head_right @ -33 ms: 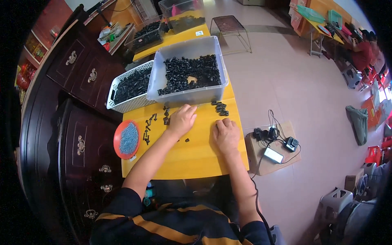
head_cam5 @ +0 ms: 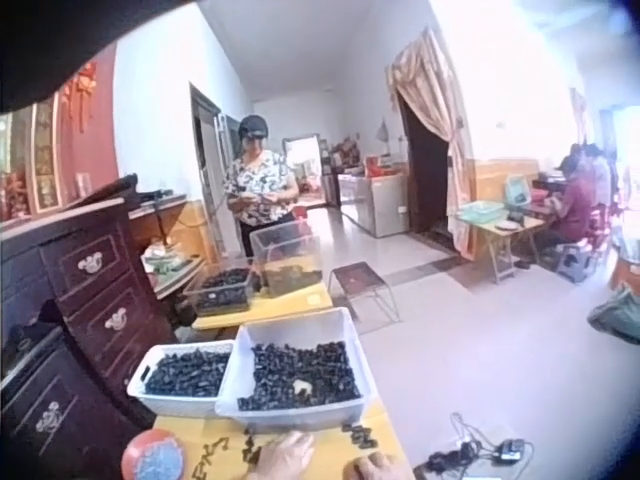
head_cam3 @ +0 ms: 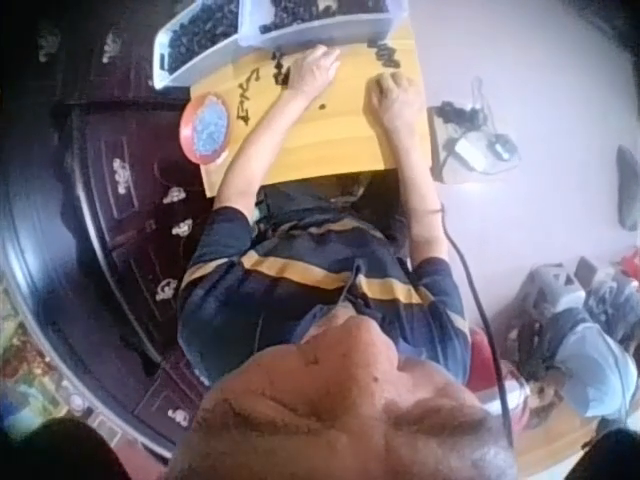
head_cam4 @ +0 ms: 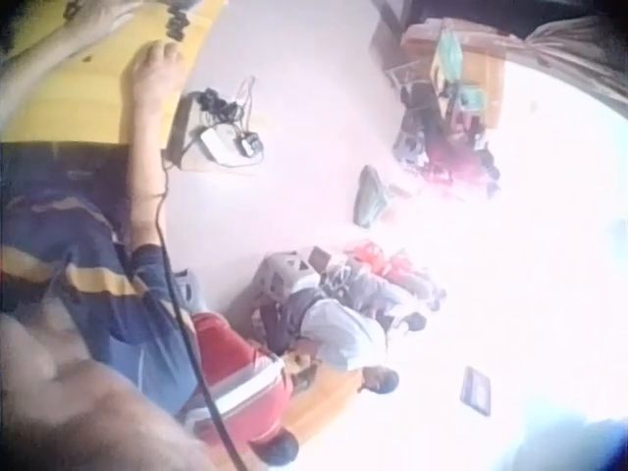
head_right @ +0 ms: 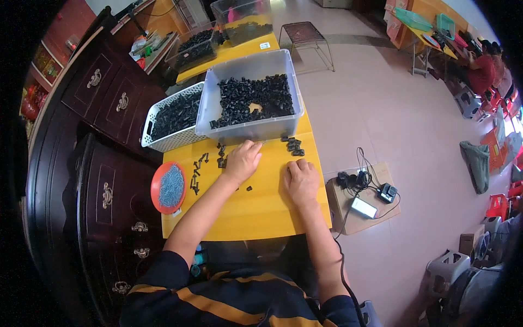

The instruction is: The person assembles small blue components into black plastic connectors by hand at a desk.

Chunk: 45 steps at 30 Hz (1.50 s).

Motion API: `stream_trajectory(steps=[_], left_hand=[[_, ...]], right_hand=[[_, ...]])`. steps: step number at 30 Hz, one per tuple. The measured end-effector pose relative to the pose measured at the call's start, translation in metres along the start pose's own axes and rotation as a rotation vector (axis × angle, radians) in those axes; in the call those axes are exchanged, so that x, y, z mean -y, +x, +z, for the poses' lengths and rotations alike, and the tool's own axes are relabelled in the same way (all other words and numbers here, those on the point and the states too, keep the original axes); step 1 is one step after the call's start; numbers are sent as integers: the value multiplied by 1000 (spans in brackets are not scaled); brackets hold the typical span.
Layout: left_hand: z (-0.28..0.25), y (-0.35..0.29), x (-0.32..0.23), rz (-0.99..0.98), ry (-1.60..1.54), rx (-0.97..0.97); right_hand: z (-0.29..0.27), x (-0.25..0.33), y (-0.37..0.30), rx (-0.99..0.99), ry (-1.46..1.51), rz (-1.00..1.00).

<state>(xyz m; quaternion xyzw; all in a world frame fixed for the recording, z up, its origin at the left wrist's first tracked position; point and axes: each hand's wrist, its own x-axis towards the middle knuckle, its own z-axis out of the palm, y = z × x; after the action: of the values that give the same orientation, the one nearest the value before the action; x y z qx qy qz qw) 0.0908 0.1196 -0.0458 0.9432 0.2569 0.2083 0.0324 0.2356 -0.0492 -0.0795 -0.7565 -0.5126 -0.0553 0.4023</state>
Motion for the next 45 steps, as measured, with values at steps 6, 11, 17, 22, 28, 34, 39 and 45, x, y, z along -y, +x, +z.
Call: stream_trajectory(steps=[6, 11, 17, 22, 28, 34, 39, 45], left_hand=[[5, -12, 7, 18, -118, -27], [-7, -19, 0, 8, -211, -25], [-4, -26, 2, 41, -193, -45], [-7, -32, 2, 81, -133, -35], [-47, -62, -19, 143, -185, -116], [-99, -112, -61, 335, -267, -141], [-118, -145, -61, 357, -317, -108], [-128, -180, -72, 241, -431, -185]], right_hand=[[-5, 3, -7, 22, -18, 43], [-13, 19, -35, -4, 90, 84], [-23, 61, -70, -46, 636, 410], [-12, 59, -87, -23, 910, 556], [-35, 73, -91, 120, 1216, 743], [-41, 97, -86, 300, 1183, 720], [-45, 115, -100, 434, 1149, 604], [-39, 144, -127, 339, 1175, 638]])
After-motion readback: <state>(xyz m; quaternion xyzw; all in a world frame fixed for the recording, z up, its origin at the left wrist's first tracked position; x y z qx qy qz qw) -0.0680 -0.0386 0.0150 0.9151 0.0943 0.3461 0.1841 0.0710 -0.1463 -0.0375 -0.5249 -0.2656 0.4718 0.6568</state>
